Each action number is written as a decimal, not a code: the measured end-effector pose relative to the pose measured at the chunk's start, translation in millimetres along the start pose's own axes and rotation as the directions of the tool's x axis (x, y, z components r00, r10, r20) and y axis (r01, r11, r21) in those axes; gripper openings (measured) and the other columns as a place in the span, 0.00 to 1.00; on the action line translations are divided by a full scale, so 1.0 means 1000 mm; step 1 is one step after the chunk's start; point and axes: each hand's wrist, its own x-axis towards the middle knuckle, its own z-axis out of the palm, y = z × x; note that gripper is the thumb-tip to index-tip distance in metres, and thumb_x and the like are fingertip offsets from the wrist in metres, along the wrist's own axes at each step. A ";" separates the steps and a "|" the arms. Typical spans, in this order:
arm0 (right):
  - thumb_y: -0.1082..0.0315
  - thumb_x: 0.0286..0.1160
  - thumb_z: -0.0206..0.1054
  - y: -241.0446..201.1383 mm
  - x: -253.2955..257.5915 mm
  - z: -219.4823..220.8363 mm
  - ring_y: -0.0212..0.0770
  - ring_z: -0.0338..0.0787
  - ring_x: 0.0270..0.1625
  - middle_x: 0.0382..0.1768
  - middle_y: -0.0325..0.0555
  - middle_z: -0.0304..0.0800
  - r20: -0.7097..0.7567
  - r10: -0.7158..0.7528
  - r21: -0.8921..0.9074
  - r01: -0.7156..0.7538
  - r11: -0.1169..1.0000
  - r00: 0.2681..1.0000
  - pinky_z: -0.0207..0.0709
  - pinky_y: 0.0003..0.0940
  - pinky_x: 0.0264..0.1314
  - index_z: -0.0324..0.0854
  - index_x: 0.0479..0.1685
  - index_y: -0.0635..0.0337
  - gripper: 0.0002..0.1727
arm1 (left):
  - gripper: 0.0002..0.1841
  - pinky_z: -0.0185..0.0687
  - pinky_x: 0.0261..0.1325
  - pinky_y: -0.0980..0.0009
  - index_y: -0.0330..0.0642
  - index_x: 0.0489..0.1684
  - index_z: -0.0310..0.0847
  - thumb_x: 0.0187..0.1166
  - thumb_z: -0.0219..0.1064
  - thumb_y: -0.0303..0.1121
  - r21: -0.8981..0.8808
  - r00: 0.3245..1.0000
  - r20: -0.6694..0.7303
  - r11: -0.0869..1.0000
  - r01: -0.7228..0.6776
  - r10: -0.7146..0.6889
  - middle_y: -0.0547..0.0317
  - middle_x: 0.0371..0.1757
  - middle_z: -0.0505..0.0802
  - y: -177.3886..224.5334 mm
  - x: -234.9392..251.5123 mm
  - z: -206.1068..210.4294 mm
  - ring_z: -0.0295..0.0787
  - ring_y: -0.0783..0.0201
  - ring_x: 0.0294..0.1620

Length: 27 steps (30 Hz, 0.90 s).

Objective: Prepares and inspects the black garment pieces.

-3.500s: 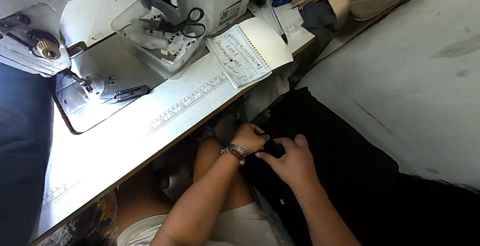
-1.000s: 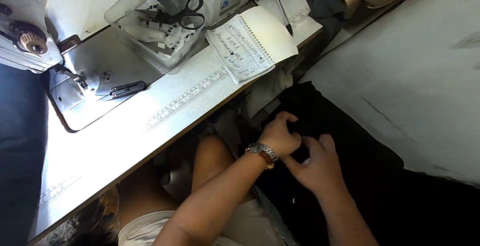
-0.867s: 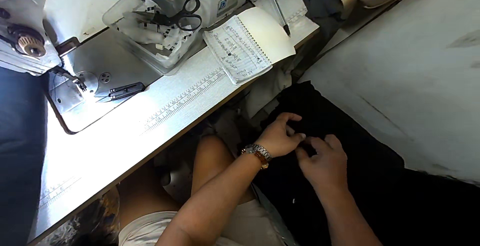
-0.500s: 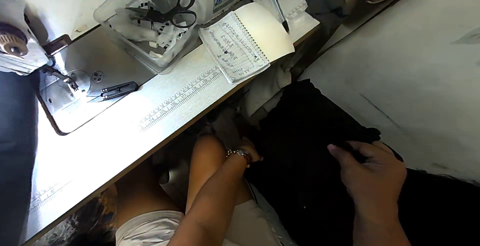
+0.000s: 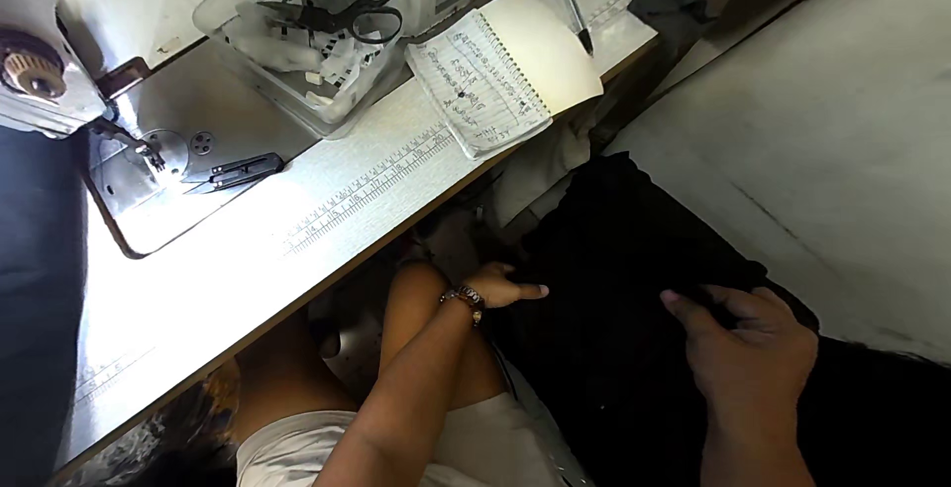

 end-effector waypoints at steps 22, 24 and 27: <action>0.63 0.73 0.73 0.009 0.000 0.002 0.38 0.79 0.47 0.40 0.55 0.83 0.007 -0.023 -0.032 0.023 0.999 1.000 0.72 0.35 0.55 0.86 0.39 0.75 0.17 | 0.24 0.81 0.64 0.65 0.17 0.83 0.60 0.95 0.44 0.27 -0.218 0.795 0.377 0.879 -0.423 0.476 0.23 0.73 0.81 -0.050 0.054 0.003 0.87 0.48 0.65; 0.63 0.73 0.73 0.008 -0.001 0.002 0.37 0.78 0.47 0.39 0.53 0.82 -0.001 -0.019 -0.023 0.019 1.000 1.000 0.72 0.35 0.54 0.87 0.40 0.74 0.17 | 0.22 0.71 0.72 0.63 0.24 0.81 0.68 0.93 0.48 0.26 -0.095 0.978 0.142 0.986 -0.139 0.152 0.32 0.74 0.83 0.002 -0.025 -0.004 0.82 0.50 0.69; 0.64 0.74 0.73 0.002 -0.003 0.000 0.40 0.79 0.48 0.40 0.56 0.83 -0.003 -0.018 -0.014 0.018 1.000 1.000 0.73 0.38 0.55 0.87 0.41 0.75 0.16 | 0.29 0.60 0.83 0.45 0.29 0.81 0.70 0.83 0.69 0.35 0.092 0.978 -0.153 0.987 -0.131 0.144 0.31 0.76 0.81 0.004 -0.033 -0.003 0.75 0.40 0.78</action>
